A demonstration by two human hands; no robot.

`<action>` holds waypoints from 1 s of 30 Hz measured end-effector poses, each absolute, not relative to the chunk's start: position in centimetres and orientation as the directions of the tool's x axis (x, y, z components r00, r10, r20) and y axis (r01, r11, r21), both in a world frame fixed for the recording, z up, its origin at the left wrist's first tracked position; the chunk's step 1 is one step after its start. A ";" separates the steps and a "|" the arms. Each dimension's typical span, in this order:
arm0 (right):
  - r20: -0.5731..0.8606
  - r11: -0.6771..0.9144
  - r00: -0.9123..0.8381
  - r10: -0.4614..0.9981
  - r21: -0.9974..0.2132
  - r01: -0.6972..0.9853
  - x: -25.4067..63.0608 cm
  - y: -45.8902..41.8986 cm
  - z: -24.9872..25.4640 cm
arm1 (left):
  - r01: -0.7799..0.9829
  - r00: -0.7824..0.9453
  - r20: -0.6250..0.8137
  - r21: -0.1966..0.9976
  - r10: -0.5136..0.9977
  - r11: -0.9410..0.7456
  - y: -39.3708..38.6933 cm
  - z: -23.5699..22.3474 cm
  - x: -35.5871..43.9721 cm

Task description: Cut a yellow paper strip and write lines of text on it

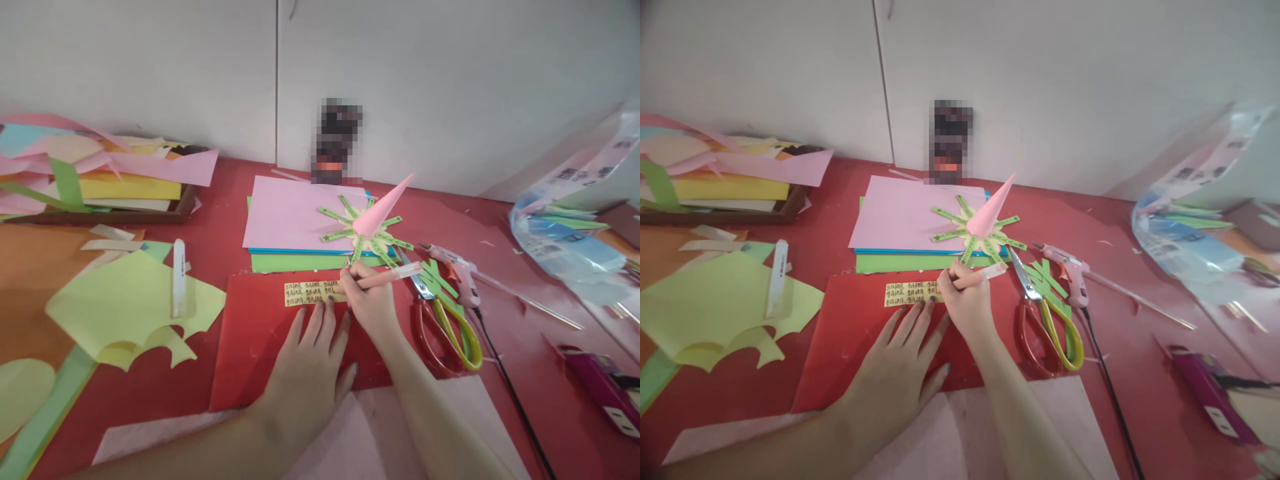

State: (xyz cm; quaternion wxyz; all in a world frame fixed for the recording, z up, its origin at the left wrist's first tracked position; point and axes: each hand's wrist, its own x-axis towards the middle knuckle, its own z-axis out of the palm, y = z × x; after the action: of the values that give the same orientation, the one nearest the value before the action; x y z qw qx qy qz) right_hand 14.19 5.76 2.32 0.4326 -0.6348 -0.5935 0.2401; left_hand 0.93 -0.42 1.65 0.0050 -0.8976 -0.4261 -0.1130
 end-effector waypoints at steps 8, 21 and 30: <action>0.215 0.079 0.196 0.957 -0.839 0.538 14.3 5.7 2.3 | 0.763 0.614 0.217 0.083 0.759 -0.641 -0.5 1.6 1.0; 0.218 0.058 0.227 0.949 -0.830 0.554 14.3 5.7 2.3 | 0.762 0.614 0.208 0.095 0.762 -0.640 -0.4 1.6 1.0; 0.215 0.050 0.234 0.948 -0.827 0.560 14.3 5.6 2.3 | 0.766 0.614 0.217 0.072 0.759 -0.639 -0.5 1.6 1.0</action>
State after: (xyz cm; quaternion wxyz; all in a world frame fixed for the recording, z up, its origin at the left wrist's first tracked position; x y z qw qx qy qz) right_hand 14.29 5.64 2.33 0.4372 -0.6525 -0.5776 0.2222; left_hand 0.99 -0.50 1.61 0.0140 -0.8981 -0.4244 -0.1144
